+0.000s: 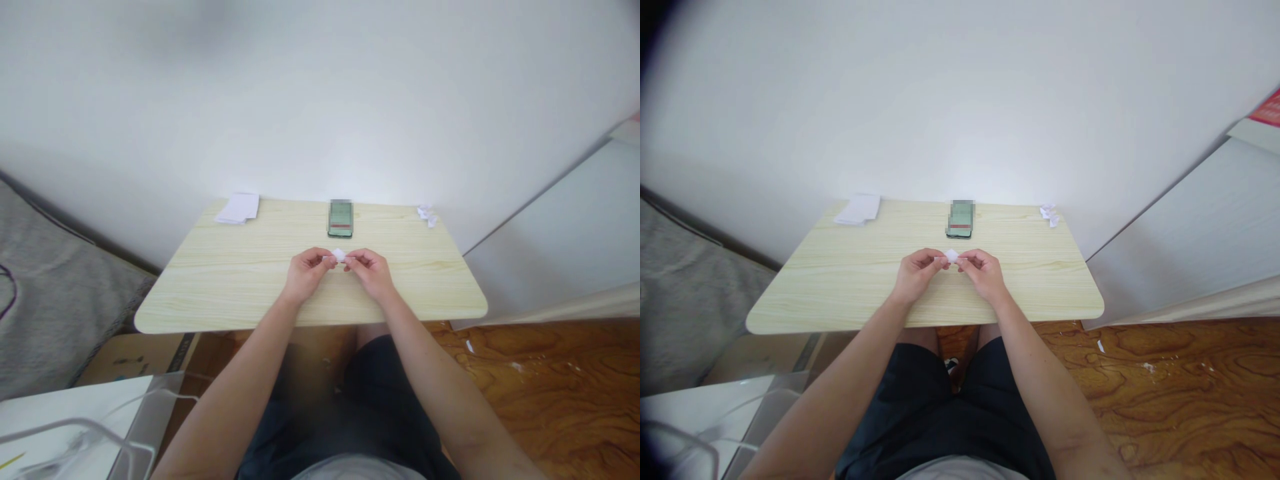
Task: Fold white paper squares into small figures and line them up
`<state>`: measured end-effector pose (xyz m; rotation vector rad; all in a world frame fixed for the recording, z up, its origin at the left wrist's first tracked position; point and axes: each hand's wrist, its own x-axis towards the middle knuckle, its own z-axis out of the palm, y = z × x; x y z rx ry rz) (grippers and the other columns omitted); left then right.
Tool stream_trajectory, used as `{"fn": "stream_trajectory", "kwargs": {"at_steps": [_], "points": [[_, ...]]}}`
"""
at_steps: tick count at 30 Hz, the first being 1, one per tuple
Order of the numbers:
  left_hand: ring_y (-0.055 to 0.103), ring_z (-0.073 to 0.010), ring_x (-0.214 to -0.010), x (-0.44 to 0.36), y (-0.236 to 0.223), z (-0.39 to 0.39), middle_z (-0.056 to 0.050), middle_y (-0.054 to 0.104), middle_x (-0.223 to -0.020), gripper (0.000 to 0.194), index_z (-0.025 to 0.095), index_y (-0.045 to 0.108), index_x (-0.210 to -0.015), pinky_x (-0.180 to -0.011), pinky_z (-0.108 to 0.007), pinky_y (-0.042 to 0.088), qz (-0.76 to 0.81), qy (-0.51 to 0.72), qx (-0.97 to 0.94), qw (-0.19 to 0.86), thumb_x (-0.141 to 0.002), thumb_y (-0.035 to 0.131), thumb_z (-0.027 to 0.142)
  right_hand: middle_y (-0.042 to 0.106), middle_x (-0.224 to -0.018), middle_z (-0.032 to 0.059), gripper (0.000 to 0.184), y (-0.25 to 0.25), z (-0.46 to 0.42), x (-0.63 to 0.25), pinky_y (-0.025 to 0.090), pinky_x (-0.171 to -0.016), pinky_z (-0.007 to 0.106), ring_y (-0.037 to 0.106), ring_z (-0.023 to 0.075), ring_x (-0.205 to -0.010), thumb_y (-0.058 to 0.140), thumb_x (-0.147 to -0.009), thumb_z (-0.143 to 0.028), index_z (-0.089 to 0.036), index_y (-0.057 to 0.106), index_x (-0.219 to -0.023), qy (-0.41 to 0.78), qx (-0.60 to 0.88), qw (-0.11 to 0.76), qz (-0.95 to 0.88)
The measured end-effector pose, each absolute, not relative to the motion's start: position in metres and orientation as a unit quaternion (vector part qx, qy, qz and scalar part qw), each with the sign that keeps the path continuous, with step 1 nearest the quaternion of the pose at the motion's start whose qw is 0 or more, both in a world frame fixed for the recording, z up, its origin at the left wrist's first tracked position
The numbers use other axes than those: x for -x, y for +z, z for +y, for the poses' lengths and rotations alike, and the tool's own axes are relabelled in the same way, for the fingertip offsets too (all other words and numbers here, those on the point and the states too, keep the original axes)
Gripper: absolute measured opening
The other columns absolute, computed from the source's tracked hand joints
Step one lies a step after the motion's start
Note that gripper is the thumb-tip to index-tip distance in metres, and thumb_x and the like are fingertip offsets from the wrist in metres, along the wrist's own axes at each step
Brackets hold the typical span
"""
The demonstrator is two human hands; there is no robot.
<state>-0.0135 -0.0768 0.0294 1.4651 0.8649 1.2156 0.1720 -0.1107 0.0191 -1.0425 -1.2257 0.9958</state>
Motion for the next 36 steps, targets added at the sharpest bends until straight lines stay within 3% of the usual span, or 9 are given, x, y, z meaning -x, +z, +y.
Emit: {"fn": "stream_trajectory", "kwargs": {"at_steps": [30,36], "points": [[0.069,-0.0156,-0.071,0.0114,0.0286,-0.0786,-0.002,0.071,-0.073,0.023,0.018,0.058,-0.088,-0.070,-0.028,0.051,0.349,0.496,-0.595,0.527,-0.080,0.077,0.028,0.072,-0.067,0.0004,0.023,0.0166,-0.1114,-0.1716,0.050,-0.060,0.030,0.068,0.0175,-0.062,0.082,-0.076,-0.036,-0.022,0.065,-0.080,0.415,0.476,0.594,-0.499],[0.071,-0.0165,-0.072,0.0111,0.0282,-0.0793,-0.001,0.072,-0.076,0.031,0.019,0.057,-0.098,-0.071,-0.028,0.051,0.356,0.494,-0.589,0.532,-0.079,0.079,0.028,0.071,-0.067,-0.0008,0.024,0.0141,-0.1100,-0.1714,0.050,-0.061,0.029,0.068,0.0171,-0.062,0.082,-0.077,-0.036,-0.022,0.063,-0.082,0.414,0.471,0.603,-0.493]]}}
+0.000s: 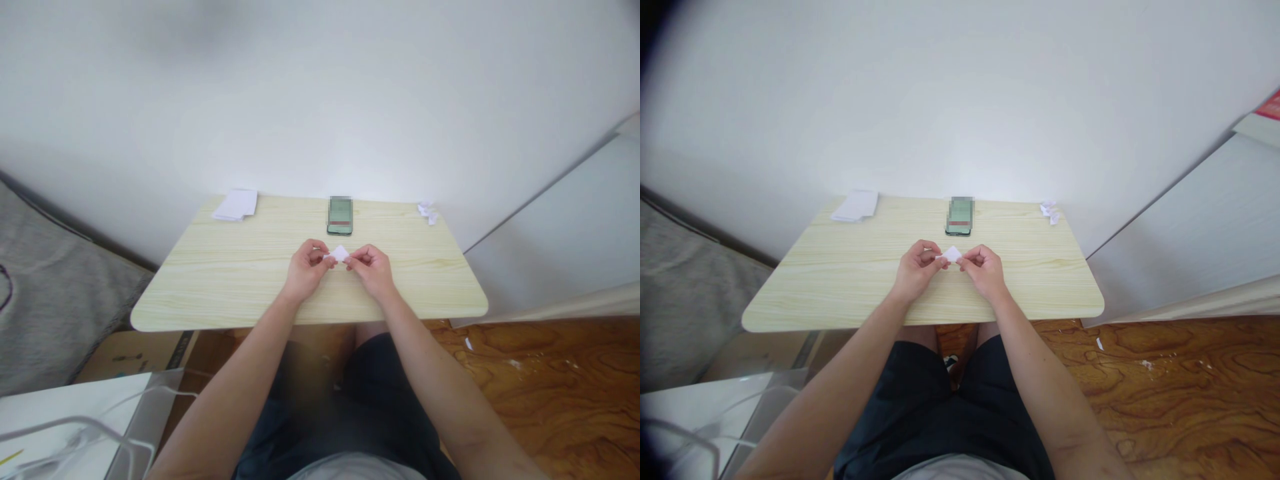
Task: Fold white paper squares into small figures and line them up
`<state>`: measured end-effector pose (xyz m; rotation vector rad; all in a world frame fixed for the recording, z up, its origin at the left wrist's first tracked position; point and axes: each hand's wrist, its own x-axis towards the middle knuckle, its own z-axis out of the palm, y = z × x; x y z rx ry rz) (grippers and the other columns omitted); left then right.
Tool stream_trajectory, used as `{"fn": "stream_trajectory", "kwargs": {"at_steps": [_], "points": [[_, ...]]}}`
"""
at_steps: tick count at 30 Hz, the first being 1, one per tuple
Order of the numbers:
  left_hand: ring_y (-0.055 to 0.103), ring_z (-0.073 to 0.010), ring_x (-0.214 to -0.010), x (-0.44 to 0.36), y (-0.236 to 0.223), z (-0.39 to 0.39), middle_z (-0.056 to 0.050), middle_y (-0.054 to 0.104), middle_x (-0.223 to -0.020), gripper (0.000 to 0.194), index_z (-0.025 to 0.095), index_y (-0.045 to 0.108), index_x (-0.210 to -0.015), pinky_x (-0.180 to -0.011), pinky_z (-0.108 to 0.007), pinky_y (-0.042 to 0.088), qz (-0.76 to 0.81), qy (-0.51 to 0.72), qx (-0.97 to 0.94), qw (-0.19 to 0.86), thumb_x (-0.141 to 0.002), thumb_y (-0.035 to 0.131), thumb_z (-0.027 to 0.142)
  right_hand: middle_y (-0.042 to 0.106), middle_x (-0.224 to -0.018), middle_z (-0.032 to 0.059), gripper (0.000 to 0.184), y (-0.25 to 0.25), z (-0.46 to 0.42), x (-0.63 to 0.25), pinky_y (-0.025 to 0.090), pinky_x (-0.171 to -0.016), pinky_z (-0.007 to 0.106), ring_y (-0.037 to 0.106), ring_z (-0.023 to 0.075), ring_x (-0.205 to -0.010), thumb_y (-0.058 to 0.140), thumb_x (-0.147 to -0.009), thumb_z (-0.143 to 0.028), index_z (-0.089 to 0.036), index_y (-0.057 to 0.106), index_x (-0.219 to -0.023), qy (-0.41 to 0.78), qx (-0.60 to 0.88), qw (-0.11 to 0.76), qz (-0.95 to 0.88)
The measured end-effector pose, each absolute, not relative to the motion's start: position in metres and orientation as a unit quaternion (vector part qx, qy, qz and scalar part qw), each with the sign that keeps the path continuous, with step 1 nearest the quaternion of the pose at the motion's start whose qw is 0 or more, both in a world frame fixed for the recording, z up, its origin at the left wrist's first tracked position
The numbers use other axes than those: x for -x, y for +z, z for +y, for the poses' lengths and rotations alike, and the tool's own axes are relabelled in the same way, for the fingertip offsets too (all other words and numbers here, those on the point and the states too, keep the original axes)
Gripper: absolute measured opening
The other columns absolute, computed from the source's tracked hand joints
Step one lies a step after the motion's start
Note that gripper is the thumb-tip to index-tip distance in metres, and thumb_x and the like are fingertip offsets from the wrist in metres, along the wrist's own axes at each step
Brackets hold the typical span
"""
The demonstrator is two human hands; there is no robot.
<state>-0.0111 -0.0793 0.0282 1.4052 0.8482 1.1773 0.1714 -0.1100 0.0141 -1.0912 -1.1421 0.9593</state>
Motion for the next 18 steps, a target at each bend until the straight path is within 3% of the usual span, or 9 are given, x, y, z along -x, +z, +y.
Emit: {"fn": "stream_trajectory", "kwargs": {"at_steps": [7,12,18], "points": [[0.071,-0.0164,-0.073,0.0097,0.0284,-0.0795,-0.001,0.074,-0.079,0.038,0.020,0.055,-0.107,-0.072,-0.028,0.051,0.367,0.491,-0.585,0.531,-0.078,0.079,0.028,0.071,-0.073,-0.0017,0.026,0.0145,-0.1093,-0.1718,0.052,-0.064,0.030,0.067,0.0163,-0.064,0.081,-0.076,-0.035,-0.024,0.061,-0.089,0.420,0.467,0.601,-0.494],[0.070,-0.0164,-0.072,0.0091,0.0285,-0.0792,-0.001,0.074,-0.079,0.037,0.020,0.057,-0.104,-0.071,-0.027,0.051,0.376,0.489,-0.582,0.531,-0.076,0.081,0.028,0.071,-0.074,-0.0019,0.028,0.0157,-0.1104,-0.1712,0.053,-0.065,0.031,0.067,0.0168,-0.064,0.080,-0.077,-0.036,-0.024,0.060,-0.092,0.418,0.473,0.594,-0.499],[0.070,-0.0164,-0.071,0.0091,0.0281,-0.0805,0.000,0.071,-0.075,0.031,0.019,0.060,-0.096,-0.072,-0.028,0.052,0.378,0.469,-0.603,0.523,-0.075,0.081,0.028,0.076,-0.089,0.0022,0.024,0.0188,-0.1137,-0.1684,0.051,-0.074,0.031,0.070,0.0181,-0.078,0.077,-0.079,-0.031,-0.023,0.065,-0.099,0.409,0.468,0.560,-0.548]]}}
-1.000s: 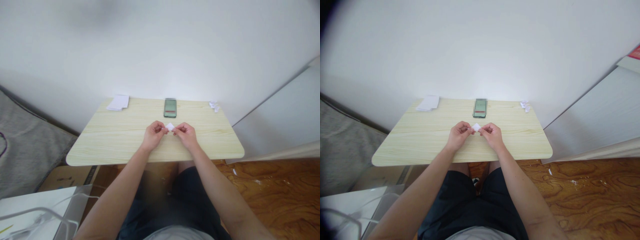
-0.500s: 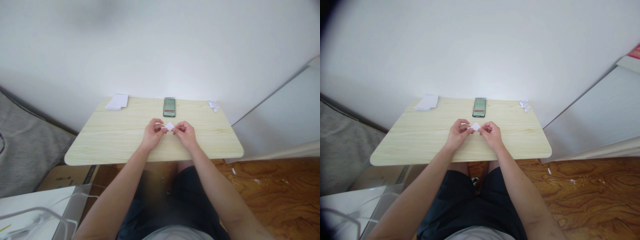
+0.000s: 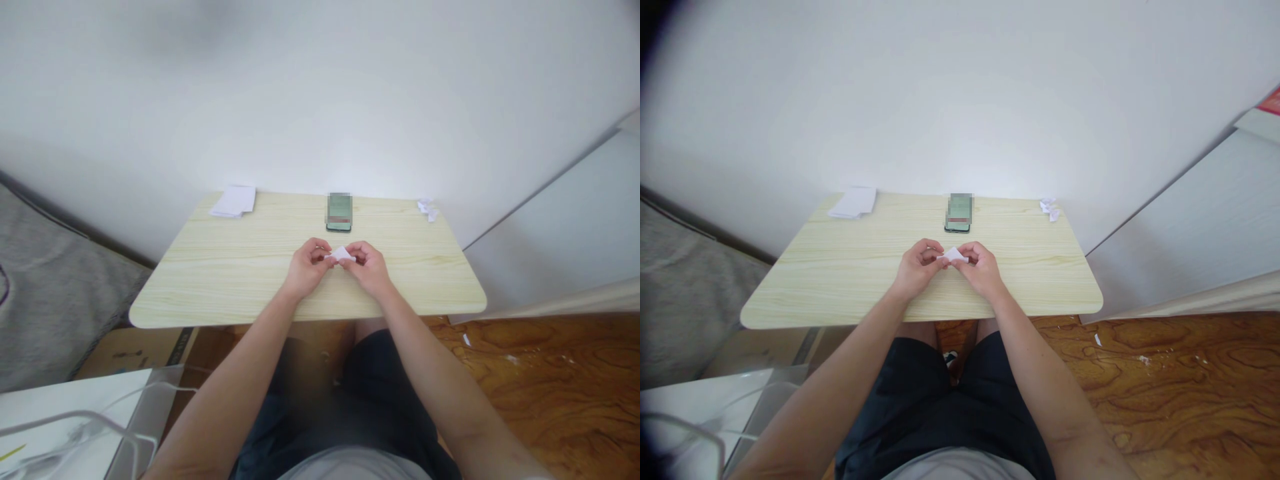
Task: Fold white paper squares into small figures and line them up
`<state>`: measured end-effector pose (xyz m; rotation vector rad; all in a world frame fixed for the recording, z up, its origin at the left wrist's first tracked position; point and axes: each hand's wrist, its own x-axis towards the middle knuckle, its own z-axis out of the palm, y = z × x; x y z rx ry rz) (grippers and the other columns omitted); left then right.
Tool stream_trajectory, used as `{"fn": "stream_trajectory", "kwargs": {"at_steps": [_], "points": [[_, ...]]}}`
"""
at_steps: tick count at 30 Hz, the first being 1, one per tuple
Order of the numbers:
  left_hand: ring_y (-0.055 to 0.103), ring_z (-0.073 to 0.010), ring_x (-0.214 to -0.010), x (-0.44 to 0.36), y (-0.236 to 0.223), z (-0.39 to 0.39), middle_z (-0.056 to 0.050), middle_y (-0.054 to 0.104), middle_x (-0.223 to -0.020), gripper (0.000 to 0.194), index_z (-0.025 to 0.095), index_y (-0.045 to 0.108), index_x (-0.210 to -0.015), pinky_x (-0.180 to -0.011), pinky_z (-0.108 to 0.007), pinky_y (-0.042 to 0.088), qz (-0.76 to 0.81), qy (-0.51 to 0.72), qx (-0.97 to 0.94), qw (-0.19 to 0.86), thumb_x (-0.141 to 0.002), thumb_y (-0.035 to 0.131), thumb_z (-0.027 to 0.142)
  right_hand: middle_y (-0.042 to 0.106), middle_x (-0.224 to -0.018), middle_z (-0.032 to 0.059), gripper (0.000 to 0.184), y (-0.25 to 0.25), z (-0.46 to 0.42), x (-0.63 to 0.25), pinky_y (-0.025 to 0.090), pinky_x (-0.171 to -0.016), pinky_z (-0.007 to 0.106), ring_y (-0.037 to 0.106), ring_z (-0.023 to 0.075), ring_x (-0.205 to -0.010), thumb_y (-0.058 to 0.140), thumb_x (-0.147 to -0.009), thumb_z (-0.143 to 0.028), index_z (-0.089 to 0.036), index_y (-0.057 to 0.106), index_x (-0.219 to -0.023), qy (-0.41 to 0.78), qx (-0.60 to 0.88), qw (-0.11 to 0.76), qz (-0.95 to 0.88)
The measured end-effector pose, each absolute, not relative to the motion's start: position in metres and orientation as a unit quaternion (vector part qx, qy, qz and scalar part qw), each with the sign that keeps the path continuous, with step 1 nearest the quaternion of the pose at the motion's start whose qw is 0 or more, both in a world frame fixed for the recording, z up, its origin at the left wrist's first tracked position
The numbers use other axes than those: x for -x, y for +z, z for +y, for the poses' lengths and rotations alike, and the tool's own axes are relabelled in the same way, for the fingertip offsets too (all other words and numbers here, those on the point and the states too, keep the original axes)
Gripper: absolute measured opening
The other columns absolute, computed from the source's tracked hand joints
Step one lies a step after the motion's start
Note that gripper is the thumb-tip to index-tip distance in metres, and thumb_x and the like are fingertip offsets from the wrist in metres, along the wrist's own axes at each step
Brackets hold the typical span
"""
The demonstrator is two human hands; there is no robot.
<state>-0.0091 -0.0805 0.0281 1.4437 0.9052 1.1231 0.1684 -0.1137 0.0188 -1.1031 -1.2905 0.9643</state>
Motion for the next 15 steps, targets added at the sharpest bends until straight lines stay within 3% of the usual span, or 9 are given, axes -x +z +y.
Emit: {"fn": "stream_trajectory", "kwargs": {"at_steps": [7,15], "points": [[0.068,-0.0161,-0.070,0.0105,0.0287,-0.0807,-0.001,0.071,-0.072,0.021,0.018,0.062,-0.096,-0.072,-0.029,0.050,0.364,0.456,-0.617,0.528,-0.080,0.075,0.025,0.071,-0.077,-0.0026,0.027,0.0178,-0.1121,-0.1687,0.045,-0.063,0.028,0.063,0.0149,-0.065,0.076,-0.077,-0.027,-0.023,0.065,-0.102,0.412,0.475,0.562,-0.537],[0.069,-0.0159,-0.071,0.0098,0.0283,-0.0801,-0.001,0.070,-0.073,0.019,0.018,0.061,-0.096,-0.072,-0.029,0.051,0.354,0.466,-0.612,0.532,-0.083,0.072,0.025,0.069,-0.072,-0.0039,0.031,0.0147,-0.1085,-0.1716,0.048,-0.062,0.029,0.063,0.0155,-0.061,0.078,-0.075,-0.032,-0.025,0.063,-0.101,0.418,0.479,0.569,-0.522]]}}
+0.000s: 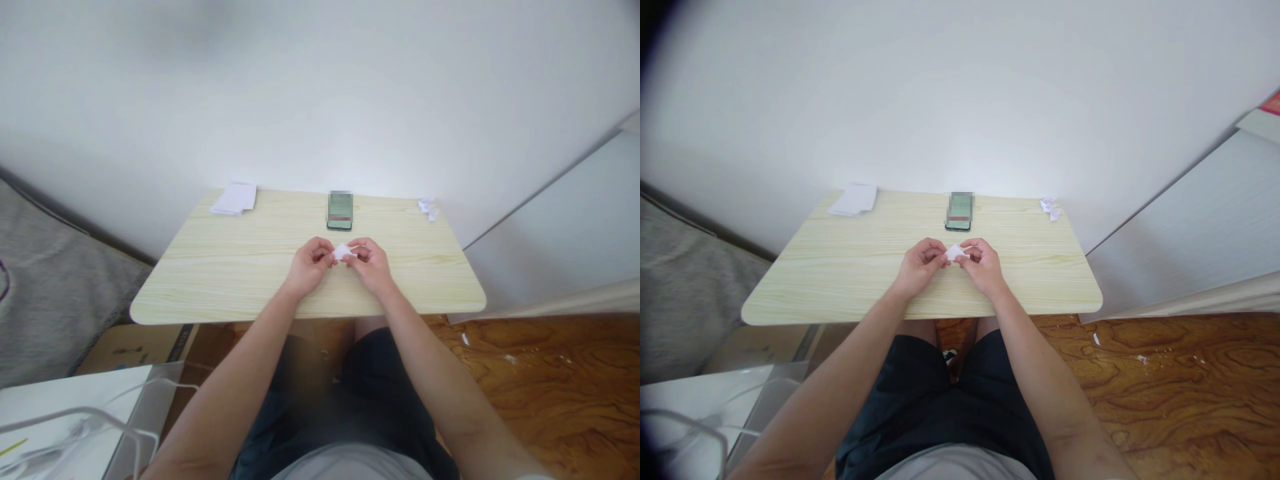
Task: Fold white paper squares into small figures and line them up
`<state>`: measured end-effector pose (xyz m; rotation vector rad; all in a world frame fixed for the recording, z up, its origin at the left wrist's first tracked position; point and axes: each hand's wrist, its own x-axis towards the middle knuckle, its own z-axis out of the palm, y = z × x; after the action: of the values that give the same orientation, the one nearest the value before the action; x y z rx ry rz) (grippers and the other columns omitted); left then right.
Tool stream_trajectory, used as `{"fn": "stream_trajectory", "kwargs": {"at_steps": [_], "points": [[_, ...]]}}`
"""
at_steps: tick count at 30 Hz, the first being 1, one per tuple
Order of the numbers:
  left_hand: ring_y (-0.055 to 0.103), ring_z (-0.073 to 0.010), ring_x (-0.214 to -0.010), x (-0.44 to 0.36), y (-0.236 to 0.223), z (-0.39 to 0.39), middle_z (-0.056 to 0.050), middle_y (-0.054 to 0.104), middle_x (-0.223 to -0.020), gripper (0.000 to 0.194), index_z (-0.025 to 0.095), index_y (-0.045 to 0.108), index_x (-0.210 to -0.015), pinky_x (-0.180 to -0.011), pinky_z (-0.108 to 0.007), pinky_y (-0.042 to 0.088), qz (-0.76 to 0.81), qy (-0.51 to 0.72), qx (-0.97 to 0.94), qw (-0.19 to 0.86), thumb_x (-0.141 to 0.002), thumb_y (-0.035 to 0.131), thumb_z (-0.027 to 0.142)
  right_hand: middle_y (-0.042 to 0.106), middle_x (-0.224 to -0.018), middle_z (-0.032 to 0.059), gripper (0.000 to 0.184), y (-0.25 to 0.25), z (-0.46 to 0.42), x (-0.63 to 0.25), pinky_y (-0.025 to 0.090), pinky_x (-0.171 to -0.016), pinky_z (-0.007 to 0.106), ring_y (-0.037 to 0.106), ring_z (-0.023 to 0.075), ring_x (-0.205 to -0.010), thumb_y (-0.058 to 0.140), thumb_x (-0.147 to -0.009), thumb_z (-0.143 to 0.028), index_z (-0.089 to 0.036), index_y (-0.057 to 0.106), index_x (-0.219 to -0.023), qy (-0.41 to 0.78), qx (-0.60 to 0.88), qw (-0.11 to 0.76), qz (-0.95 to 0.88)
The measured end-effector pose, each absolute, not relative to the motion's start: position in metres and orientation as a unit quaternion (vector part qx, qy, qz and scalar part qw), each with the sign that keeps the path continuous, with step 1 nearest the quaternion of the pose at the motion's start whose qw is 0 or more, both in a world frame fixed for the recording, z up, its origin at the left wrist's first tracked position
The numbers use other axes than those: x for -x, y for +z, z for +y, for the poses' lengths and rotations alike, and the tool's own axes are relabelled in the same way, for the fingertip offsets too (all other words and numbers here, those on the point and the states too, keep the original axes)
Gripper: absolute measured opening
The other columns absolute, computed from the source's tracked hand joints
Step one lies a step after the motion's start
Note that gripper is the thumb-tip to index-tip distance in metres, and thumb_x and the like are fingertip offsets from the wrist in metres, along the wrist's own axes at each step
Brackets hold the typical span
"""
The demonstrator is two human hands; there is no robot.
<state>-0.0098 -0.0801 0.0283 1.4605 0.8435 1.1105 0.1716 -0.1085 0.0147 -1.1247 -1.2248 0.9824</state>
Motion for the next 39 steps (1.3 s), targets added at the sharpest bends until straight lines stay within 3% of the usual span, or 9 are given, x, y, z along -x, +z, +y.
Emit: {"fn": "stream_trajectory", "kwargs": {"at_steps": [12,18,26,32,39], "points": [[0.067,-0.0147,-0.069,0.0088,0.0256,-0.0792,0.000,0.069,-0.071,0.017,0.019,0.060,-0.094,-0.068,-0.027,0.048,0.355,0.475,-0.609,0.527,-0.083,0.071,0.024,0.069,-0.068,-0.0038,0.030,0.0165,-0.1101,-0.1702,0.047,-0.059,0.028,0.063,0.0157,-0.059,0.080,-0.075,-0.035,-0.025,0.063,-0.098,0.417,0.486,0.575,-0.510],[0.065,-0.0145,-0.066,0.0093,0.0246,-0.0776,0.000,0.067,-0.070,0.018,0.019,0.059,-0.093,-0.066,-0.027,0.047,0.355,0.482,-0.598,0.533,-0.082,0.072,0.026,0.076,-0.074,-0.0001,0.033,0.0149,-0.1092,-0.1701,0.055,-0.072,0.034,0.072,0.0201,-0.071,0.076,-0.080,-0.039,-0.025,0.063,-0.106,0.424,0.477,0.574,-0.513],[0.063,-0.0141,-0.064,0.0104,0.0226,-0.0762,0.000,0.067,-0.070,0.017,0.020,0.058,-0.091,-0.064,-0.027,0.047,0.355,0.480,-0.597,0.536,-0.083,0.071,0.026,0.074,-0.075,0.0019,0.022,0.0156,-0.1097,-0.1682,0.055,-0.071,0.034,0.070,0.0200,-0.071,0.075,-0.082,-0.040,-0.024,0.068,-0.095,0.414,0.476,0.576,-0.520],[0.062,-0.0134,-0.063,0.0115,0.0261,-0.0767,0.002,0.064,-0.068,0.018,0.020,0.054,-0.090,-0.063,-0.026,0.046,0.357,0.490,-0.584,0.540,-0.083,0.071,0.025,0.073,-0.072,-0.0003,0.027,0.0167,-0.1109,-0.1684,0.054,-0.071,0.033,0.069,0.0193,-0.069,0.071,-0.086,-0.041,-0.026,0.067,-0.108,0.411,0.476,0.574,-0.525],[0.056,-0.0125,-0.058,0.0142,0.0292,-0.0780,0.004,0.059,-0.061,0.020,0.021,0.054,-0.089,-0.059,-0.025,0.040,0.352,0.486,-0.586,0.544,-0.083,0.072,0.027,0.073,-0.072,0.0003,0.022,0.0179,-0.1114,-0.1678,0.055,-0.071,0.034,0.068,0.0194,-0.068,0.071,-0.086,-0.040,-0.025,0.068,-0.103,0.413,0.474,0.580,-0.517]]}}
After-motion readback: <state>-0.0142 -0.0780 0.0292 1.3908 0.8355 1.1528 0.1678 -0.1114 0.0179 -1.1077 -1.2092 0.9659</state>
